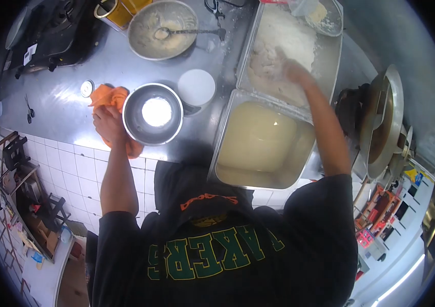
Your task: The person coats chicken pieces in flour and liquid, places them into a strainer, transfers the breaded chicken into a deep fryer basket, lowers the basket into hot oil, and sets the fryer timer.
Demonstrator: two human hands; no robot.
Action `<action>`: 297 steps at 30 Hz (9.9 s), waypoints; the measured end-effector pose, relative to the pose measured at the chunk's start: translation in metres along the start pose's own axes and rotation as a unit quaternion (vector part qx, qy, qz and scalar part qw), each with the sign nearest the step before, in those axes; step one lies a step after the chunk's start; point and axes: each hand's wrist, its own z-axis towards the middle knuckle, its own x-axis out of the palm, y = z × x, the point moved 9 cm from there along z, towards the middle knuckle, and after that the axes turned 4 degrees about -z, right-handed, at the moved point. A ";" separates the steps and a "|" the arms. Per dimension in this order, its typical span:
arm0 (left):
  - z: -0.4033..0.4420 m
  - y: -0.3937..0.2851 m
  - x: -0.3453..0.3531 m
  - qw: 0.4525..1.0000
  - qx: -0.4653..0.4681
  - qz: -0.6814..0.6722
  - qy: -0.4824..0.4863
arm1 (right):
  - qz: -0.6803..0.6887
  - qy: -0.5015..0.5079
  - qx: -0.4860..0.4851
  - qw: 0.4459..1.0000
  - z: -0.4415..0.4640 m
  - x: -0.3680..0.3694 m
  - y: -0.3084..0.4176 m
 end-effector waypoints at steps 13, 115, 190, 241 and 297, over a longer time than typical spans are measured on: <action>-0.001 -0.003 -0.002 0.999 0.029 -0.012 -0.030 | -0.143 -0.068 0.081 0.984 -0.012 -0.012 0.008; -0.001 -0.004 -0.005 1.000 0.014 0.004 -0.008 | 0.087 -0.072 0.002 0.994 0.058 -0.044 0.000; -0.002 0.000 -0.001 0.999 -0.003 0.031 0.013 | -0.042 -0.265 -0.047 0.962 -0.054 -0.125 -0.012; -0.004 -0.007 0.000 1.000 0.021 0.014 0.009 | -0.042 -0.234 0.166 0.957 0.024 -0.230 -0.102; 0.024 -0.647 0.034 0.866 0.448 -0.097 0.202 | -0.165 -0.240 -0.085 0.953 0.075 -0.272 -0.158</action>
